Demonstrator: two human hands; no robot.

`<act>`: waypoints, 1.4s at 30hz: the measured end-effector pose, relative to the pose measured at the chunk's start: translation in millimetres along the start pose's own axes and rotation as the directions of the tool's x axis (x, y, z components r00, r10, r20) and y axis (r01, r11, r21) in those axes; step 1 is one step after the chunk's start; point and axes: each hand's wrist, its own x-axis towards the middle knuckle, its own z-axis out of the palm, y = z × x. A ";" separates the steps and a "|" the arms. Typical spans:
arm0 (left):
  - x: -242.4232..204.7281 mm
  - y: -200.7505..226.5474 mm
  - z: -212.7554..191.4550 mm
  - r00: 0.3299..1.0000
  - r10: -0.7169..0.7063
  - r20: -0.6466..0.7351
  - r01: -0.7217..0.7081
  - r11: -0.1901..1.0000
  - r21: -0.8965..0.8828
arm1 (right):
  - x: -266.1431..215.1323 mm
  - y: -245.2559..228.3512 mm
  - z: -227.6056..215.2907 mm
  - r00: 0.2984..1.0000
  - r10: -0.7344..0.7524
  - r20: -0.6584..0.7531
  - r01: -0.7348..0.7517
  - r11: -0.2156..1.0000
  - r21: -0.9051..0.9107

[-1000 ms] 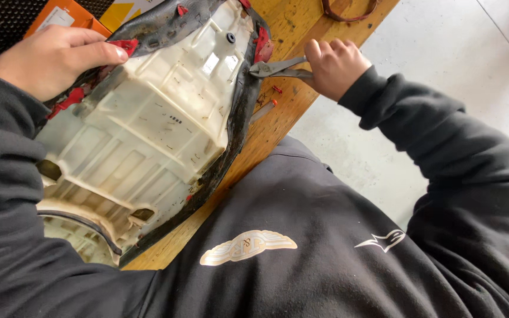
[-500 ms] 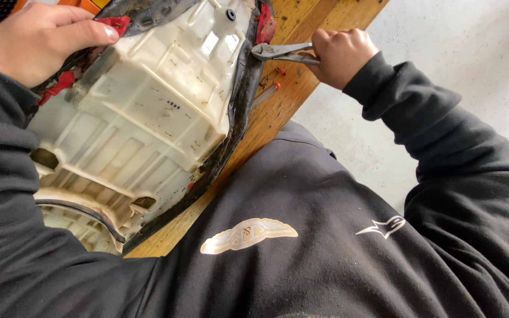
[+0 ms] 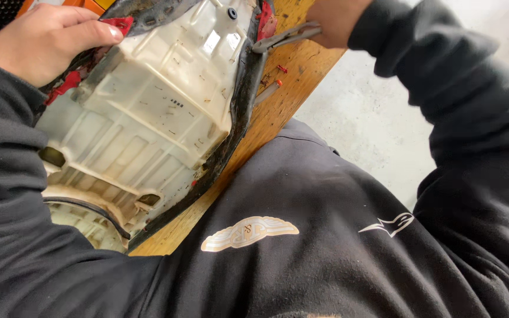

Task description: The person uses pliers to remove red plastic clips from the edge of a white plastic housing. They repeatedly grip and pull the clips out while holding the housing steady on a wooden workbench.

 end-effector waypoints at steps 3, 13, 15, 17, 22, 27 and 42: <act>-2.6 3.6 -1.1 1.000 -0.024 -0.014 0.025 0.999 0.035 | 30.9 30.3 44.5 0.992 -0.126 -0.016 0.126 0.981 0.147; 0.4 0.2 -3.4 1.000 0.020 0.014 -0.020 1.000 -0.005 | 73.3 63.4 94.7 0.975 -0.199 -0.097 0.221 0.905 0.363; -2.0 2.0 -2.3 1.000 0.010 0.006 -0.010 1.000 -0.001 | 27.5 16.9 10.9 0.989 -0.027 0.149 -0.085 0.710 0.699; -1.8 5.1 -3.0 1.000 0.010 -0.014 -0.010 1.000 -0.002 | 11.9 -16.7 -67.8 0.906 0.031 0.421 -0.401 0.375 0.836; -10.3 25.0 -9.1 0.997 -0.074 0.029 0.074 0.997 -0.017 | -20.2 -47.5 -138.9 0.863 0.178 0.472 -0.433 0.743 0.511; -7.0 17.3 -8.3 0.998 -0.030 0.049 0.031 0.999 -0.019 | -41.3 -32.3 -87.9 0.984 0.179 0.025 -0.174 0.905 0.389; -5.2 17.8 -7.4 0.999 -0.023 0.044 0.022 0.999 0.039 | -76.0 -71.5 -76.0 0.958 -0.037 -0.285 -0.082 0.916 -0.393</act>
